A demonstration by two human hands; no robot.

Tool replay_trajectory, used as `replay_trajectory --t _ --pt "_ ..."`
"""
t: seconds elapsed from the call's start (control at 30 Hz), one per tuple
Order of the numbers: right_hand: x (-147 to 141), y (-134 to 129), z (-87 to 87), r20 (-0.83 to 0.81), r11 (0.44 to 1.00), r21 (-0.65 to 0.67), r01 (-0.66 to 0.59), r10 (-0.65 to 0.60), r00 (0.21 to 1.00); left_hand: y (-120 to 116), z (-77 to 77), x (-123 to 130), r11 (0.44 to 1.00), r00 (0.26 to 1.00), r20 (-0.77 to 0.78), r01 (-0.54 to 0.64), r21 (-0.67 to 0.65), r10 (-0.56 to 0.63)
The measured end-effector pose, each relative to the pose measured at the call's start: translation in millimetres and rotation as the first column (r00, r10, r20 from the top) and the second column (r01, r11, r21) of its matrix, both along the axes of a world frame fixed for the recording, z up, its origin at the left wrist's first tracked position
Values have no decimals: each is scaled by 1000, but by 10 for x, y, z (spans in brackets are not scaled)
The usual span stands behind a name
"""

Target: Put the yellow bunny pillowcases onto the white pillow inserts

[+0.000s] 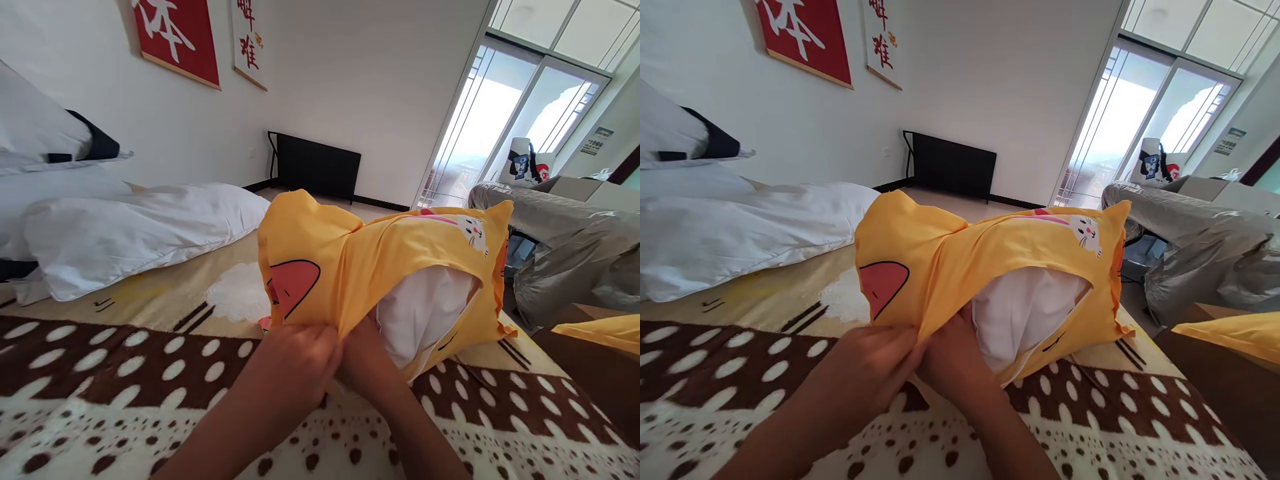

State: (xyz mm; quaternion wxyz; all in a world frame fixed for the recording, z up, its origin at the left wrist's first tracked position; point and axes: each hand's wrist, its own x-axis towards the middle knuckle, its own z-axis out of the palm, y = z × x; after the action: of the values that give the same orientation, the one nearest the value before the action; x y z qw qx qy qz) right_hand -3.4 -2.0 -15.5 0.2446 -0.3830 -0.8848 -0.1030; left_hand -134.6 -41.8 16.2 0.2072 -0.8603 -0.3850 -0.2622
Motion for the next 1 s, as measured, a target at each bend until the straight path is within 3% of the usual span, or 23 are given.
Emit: replay_trajectory --t 0.17,0.23,0.37,0.47,0.57,0.63,0.73,0.8,0.87,1.0 --pt "462 -339 441 29 960 -140 -241 247 969 134 4 -235 993 989 -95 -113 22 114" --pt "616 -409 492 22 979 -118 -165 168 985 147 18 -244 990 983 -124 -129 59 136" --pt "690 -424 430 3 998 -26 49 -49 999 132 68 -169 973 988 -58 -127 193 141" --pt "611 -387 396 -6 996 33 78 -78 997 146 63 -129 952 996 32 -94 290 88" --pt "593 -318 400 -122 986 136 94 -77 990 202 19 -137 943 989 149 -62 326 13" --pt "655 -239 395 -282 952 264 154 -77 956 231 1 -156 946 977 215 -60 320 -11" --pt "829 -70 352 -542 836 405 371 -107 834 205 24 -177 962 988 140 20 273 -60" --pt "956 40 314 -643 766 401 503 -156 750 129 64 -177 966 991 41 114 234 -127" --pt "1061 111 286 -694 732 372 571 -190 695 18 107 -164 958 979 -15 200 207 -201" --pt "1152 90 289 -768 662 419 621 -105 631 -214 153 -75 947 965 -41 263 183 -260"
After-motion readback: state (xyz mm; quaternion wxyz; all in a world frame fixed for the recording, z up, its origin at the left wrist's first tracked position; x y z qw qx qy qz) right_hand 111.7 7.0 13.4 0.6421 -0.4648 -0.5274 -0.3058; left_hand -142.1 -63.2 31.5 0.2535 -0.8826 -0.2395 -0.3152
